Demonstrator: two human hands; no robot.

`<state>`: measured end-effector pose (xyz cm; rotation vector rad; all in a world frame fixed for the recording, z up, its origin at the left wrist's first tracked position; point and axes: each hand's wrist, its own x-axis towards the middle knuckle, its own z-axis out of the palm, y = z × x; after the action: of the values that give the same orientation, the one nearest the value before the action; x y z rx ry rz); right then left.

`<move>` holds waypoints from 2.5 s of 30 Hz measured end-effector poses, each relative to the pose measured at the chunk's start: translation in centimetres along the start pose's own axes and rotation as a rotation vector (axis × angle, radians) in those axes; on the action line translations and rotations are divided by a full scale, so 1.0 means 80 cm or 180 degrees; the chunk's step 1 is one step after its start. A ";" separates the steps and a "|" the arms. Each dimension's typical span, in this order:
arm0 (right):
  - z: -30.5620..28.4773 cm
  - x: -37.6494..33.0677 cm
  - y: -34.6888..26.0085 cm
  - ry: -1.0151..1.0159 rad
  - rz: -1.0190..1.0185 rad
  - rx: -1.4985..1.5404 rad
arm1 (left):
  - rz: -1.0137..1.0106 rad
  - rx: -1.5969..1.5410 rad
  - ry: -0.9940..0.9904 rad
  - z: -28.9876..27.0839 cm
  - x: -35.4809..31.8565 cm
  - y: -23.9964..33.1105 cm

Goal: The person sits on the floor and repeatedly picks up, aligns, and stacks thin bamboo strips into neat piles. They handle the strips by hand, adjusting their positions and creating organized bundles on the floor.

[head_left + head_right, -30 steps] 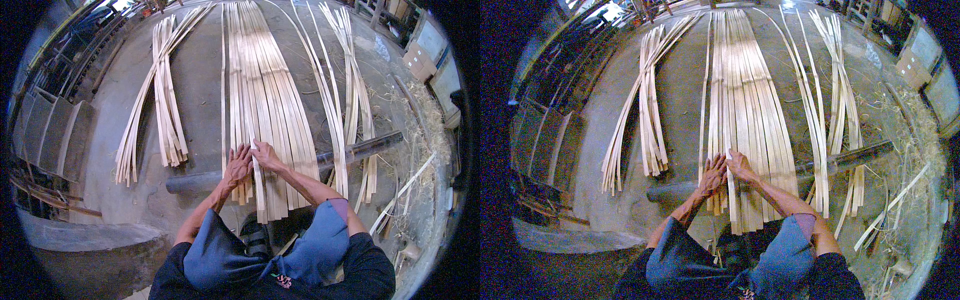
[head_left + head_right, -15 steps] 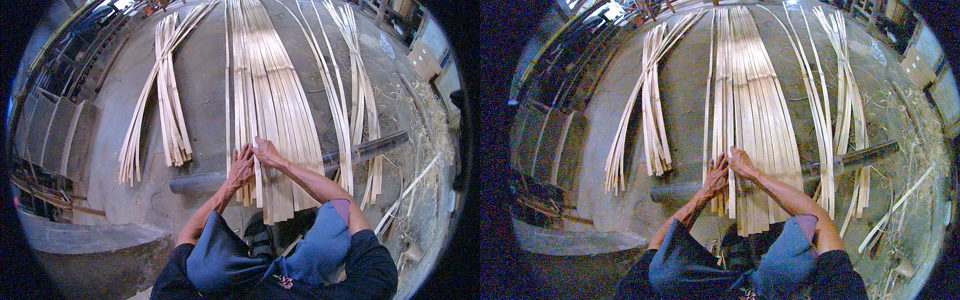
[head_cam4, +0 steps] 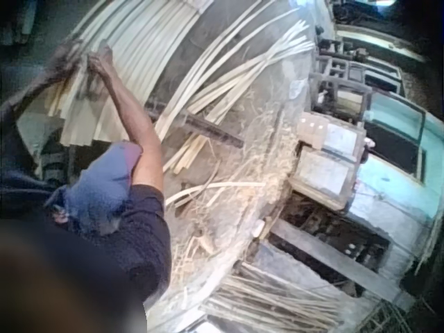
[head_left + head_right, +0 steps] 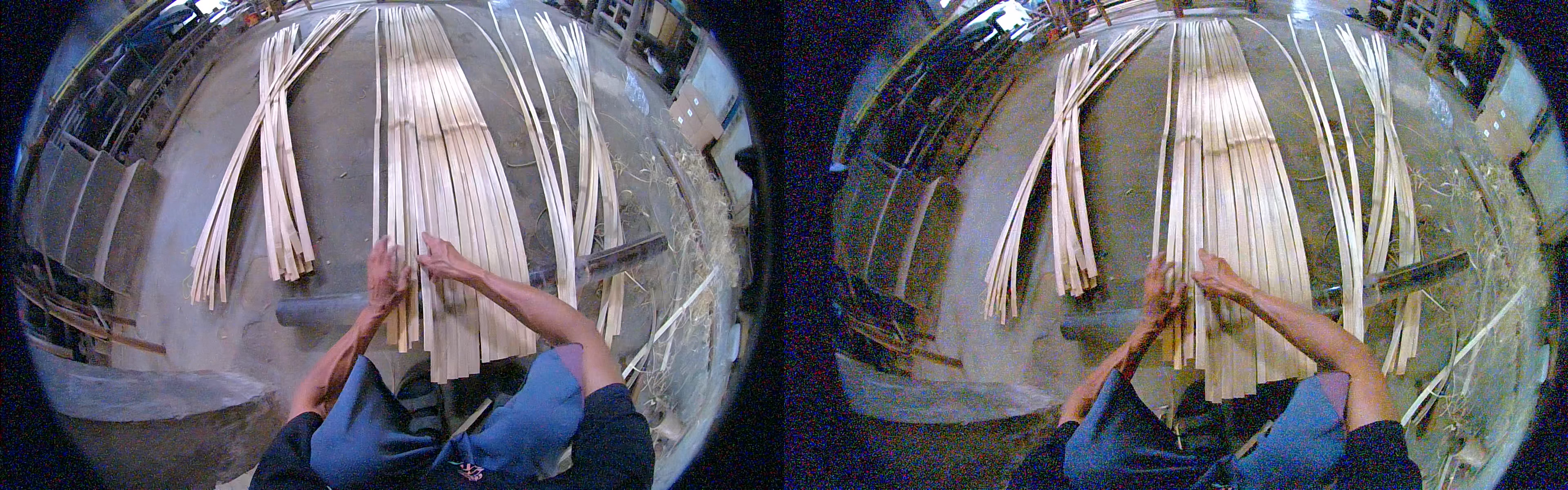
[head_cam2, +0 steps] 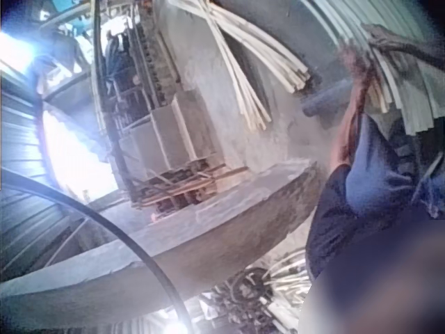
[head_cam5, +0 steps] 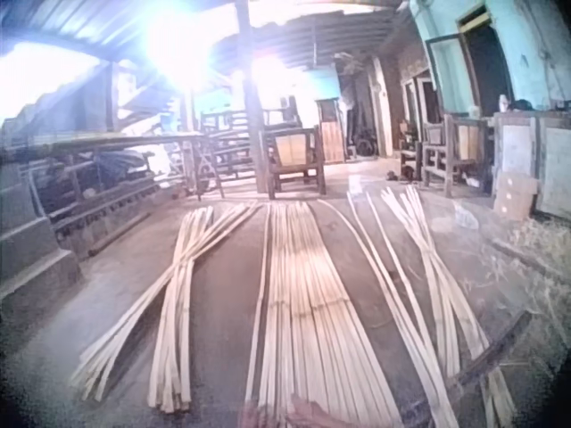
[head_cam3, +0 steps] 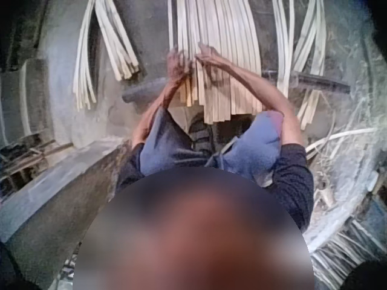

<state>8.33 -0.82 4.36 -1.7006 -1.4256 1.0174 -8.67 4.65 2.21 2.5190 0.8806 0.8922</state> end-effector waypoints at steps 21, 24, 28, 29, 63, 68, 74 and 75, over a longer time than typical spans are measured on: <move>0.047 -0.007 -0.033 0.0520 0.0255 -0.1352 | -0.3405 -0.3566 -0.2204 -0.032 0.040 -0.012; 0.048 -0.012 -0.034 0.0606 0.0346 -0.1162 | -0.2857 -0.2842 -0.2293 -0.032 0.039 -0.010; 0.057 -0.013 -0.028 0.1200 0.0056 -0.0823 | -0.2593 -0.2882 -0.1994 -0.030 0.041 -0.013; 0.061 -0.011 -0.027 0.1310 -0.0020 -0.0647 | -0.2696 -0.3017 -0.1852 -0.030 0.040 -0.012; 0.058 -0.022 -0.059 0.0857 0.0276 0.0346 | -0.3099 -0.2173 -0.1631 -0.053 0.011 -0.026; 0.069 -0.033 -0.048 0.1261 0.0227 0.0497 | -0.2934 -0.2064 -0.1749 -0.051 0.007 -0.034; 0.095 -0.043 -0.038 0.1218 -0.0335 -0.0311 | -0.3104 -0.2100 -0.1379 -0.070 0.002 -0.045; 0.099 -0.041 -0.037 0.1137 -0.0354 -0.0462 | -0.2865 -0.1991 -0.1332 -0.074 -0.001 -0.049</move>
<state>-0.35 -3.39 3.78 -1.7771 -1.3634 0.5270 -14.29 8.12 4.77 1.4385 1.1818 0.2513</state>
